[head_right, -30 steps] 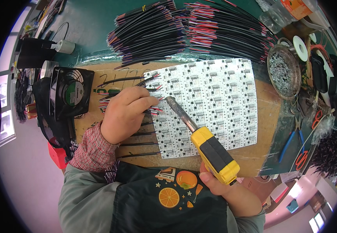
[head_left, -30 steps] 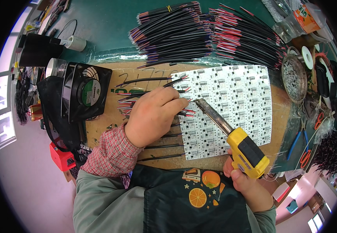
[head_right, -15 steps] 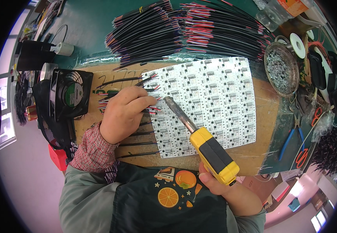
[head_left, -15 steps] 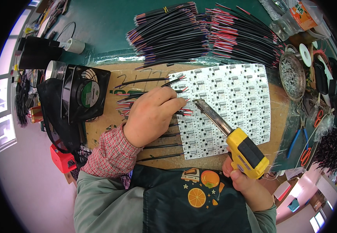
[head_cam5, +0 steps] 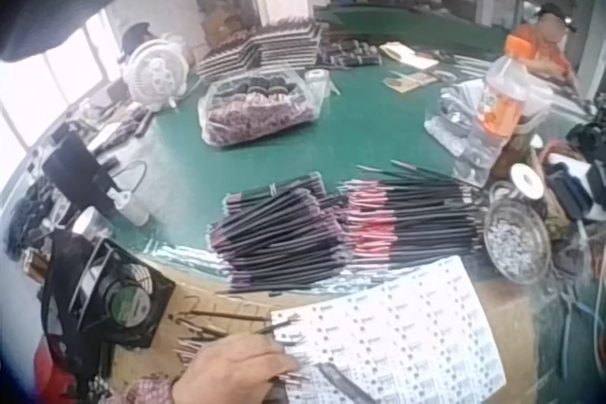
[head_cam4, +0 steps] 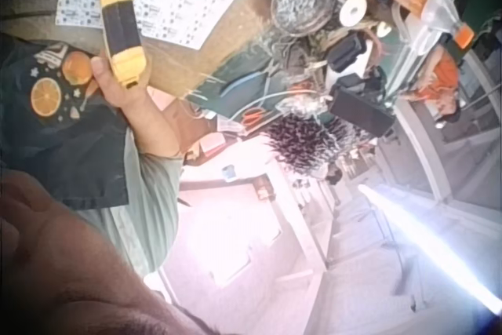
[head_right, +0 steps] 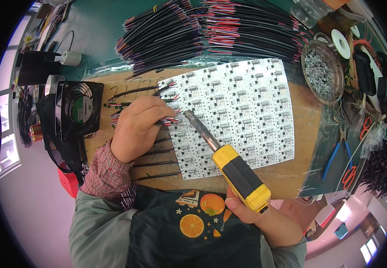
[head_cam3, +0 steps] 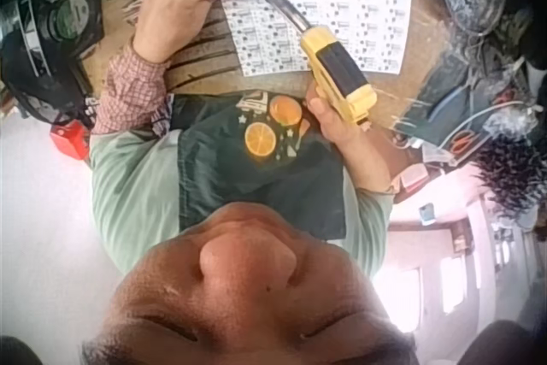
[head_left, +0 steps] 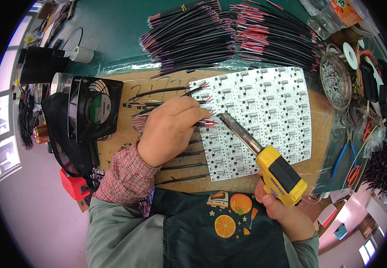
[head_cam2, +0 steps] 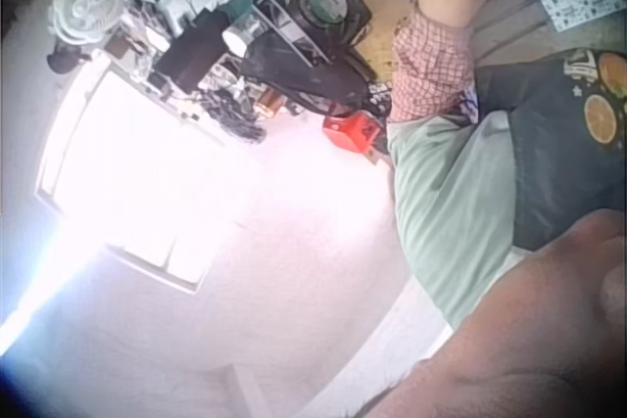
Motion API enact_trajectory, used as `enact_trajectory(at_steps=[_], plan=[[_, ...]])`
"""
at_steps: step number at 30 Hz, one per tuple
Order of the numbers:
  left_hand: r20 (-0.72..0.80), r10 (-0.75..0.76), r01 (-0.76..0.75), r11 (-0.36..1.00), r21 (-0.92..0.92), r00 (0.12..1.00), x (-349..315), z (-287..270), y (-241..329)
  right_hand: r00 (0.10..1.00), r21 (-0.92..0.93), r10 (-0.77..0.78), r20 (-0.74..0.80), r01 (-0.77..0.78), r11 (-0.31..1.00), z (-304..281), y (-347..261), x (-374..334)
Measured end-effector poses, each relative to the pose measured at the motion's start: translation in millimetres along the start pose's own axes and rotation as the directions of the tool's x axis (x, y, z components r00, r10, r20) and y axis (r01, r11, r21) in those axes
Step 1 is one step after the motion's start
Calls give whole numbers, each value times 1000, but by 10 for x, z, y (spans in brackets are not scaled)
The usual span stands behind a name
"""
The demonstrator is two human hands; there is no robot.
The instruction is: The person unwraps a circuit board panel from bubble wrap, lays out wires along the board, and solders the wires to the circuit board using a soldering iron.
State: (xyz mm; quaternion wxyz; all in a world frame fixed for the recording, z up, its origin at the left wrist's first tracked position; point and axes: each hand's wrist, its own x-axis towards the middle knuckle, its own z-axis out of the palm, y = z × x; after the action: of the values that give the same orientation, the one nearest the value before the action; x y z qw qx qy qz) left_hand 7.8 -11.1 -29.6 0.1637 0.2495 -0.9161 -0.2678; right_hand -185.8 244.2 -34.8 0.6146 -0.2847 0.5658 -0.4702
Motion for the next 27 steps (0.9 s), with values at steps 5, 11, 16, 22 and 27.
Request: enact_trajectory(at_steps=[5,11,16,22,27], plan=[[22,-4,4,1000,10,1000,4,-9,5,1000,18,16,-22,-16,1000,1,-18,-15],[17,6,-6,1000,17,1000,2,0,-2,998,-171,-26,-49,17,985,-22,6,-29],[26,-2,2,1000,25,1000,4,7,-1,996,-89,-92,9,92,992,-12,61,-7],[30,-10,9,1000,11,999,12,0,10,998,8,-68,-3,68,998,23,-9,28],[20,5,-5,1000,8,1000,15,-8,15,998,32,5,-60,-3,999,22,-55,8]])
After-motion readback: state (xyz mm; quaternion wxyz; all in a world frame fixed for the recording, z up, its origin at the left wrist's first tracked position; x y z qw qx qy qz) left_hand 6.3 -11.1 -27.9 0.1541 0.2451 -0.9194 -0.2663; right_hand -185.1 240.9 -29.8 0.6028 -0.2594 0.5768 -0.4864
